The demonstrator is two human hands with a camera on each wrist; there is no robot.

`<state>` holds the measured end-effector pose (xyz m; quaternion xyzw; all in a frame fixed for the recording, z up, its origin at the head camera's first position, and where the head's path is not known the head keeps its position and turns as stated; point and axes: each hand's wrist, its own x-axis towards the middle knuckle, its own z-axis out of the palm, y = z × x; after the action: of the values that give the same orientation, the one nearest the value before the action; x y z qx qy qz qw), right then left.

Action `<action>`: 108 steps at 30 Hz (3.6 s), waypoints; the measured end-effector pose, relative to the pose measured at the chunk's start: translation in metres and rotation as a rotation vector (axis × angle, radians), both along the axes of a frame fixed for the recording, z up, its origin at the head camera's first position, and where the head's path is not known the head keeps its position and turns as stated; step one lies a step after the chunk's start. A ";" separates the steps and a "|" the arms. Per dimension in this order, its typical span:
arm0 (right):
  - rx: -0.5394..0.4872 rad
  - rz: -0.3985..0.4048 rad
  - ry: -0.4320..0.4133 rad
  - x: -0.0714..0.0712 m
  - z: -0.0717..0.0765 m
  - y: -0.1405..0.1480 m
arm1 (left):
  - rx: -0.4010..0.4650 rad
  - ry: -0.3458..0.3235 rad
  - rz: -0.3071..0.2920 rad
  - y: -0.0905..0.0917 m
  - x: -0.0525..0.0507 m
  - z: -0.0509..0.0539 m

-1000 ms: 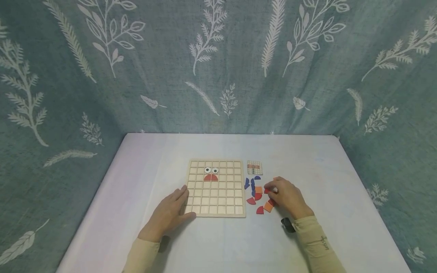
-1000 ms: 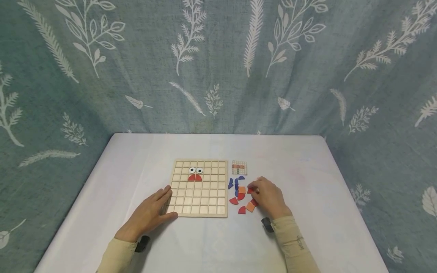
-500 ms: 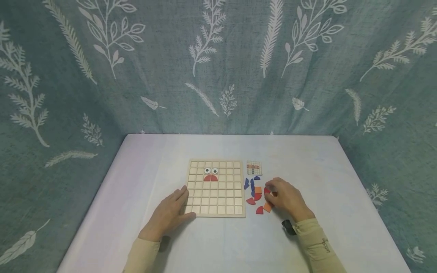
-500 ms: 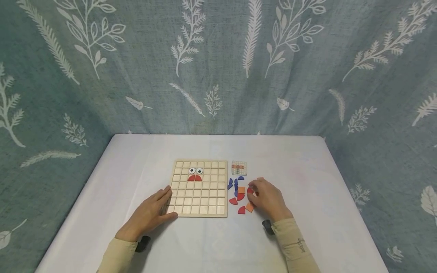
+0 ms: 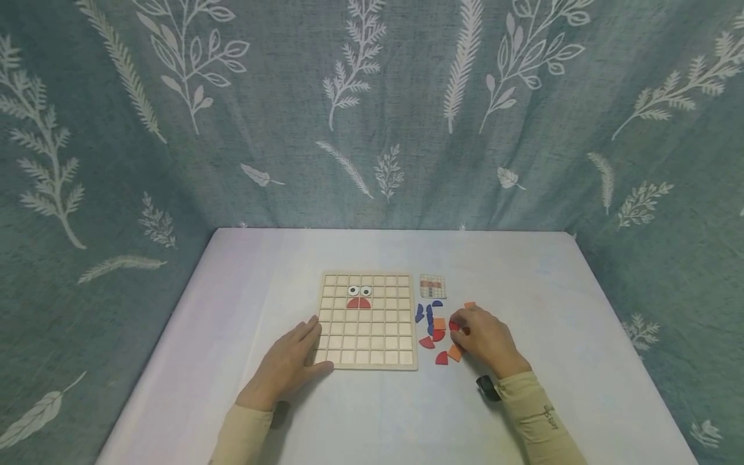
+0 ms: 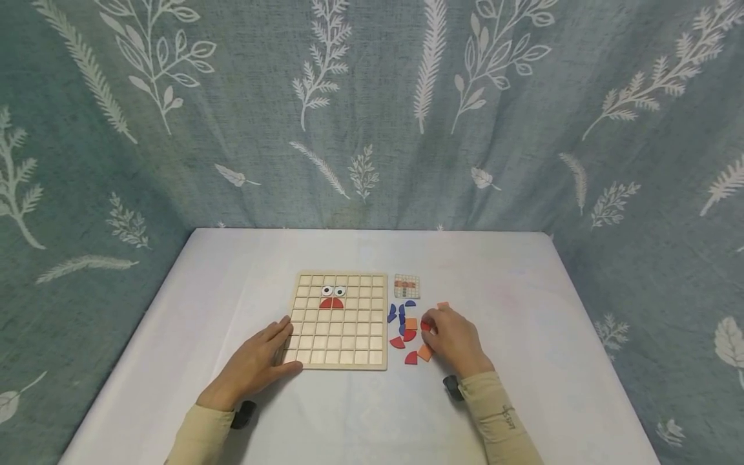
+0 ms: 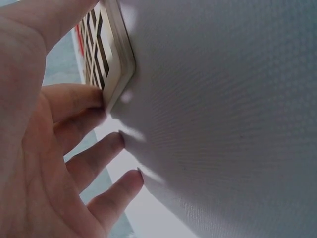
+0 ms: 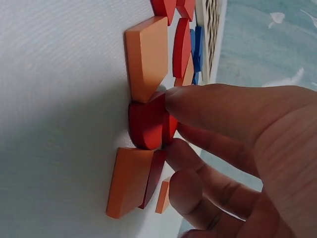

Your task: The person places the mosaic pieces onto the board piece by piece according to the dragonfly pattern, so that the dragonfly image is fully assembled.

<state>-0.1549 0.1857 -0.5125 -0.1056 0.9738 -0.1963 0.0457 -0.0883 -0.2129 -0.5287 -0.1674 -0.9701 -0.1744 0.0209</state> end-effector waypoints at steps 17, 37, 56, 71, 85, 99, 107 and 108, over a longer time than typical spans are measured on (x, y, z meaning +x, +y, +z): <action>-0.028 -0.036 -0.045 -0.010 0.010 0.000 | 0.014 0.013 -0.003 0.000 0.001 0.000; -0.284 0.226 0.520 -0.018 0.021 -0.037 | -0.010 -0.015 -0.003 0.001 0.000 0.002; -0.326 0.446 0.573 -0.026 0.014 -0.108 | 0.003 -0.019 0.010 0.000 0.002 0.002; -0.319 0.499 0.561 -0.036 0.011 -0.144 | 0.003 0.007 -0.002 0.001 0.001 0.002; -0.202 0.503 0.341 -0.040 -0.001 -0.162 | 0.000 0.014 -0.010 0.000 0.000 0.002; -0.119 0.473 0.235 -0.042 -0.004 -0.173 | -0.005 0.080 -0.022 0.000 0.000 0.000; -0.080 0.463 0.186 -0.042 -0.003 -0.175 | -0.001 0.034 -0.009 0.001 0.001 0.001; -0.077 0.462 0.181 -0.042 -0.003 -0.175 | 0.000 0.028 -0.006 0.001 0.001 0.001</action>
<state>-0.1969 0.0106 -0.5152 -0.3440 0.9158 -0.2074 -0.0021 -0.0877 -0.2122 -0.5276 -0.1728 -0.9692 -0.1721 0.0339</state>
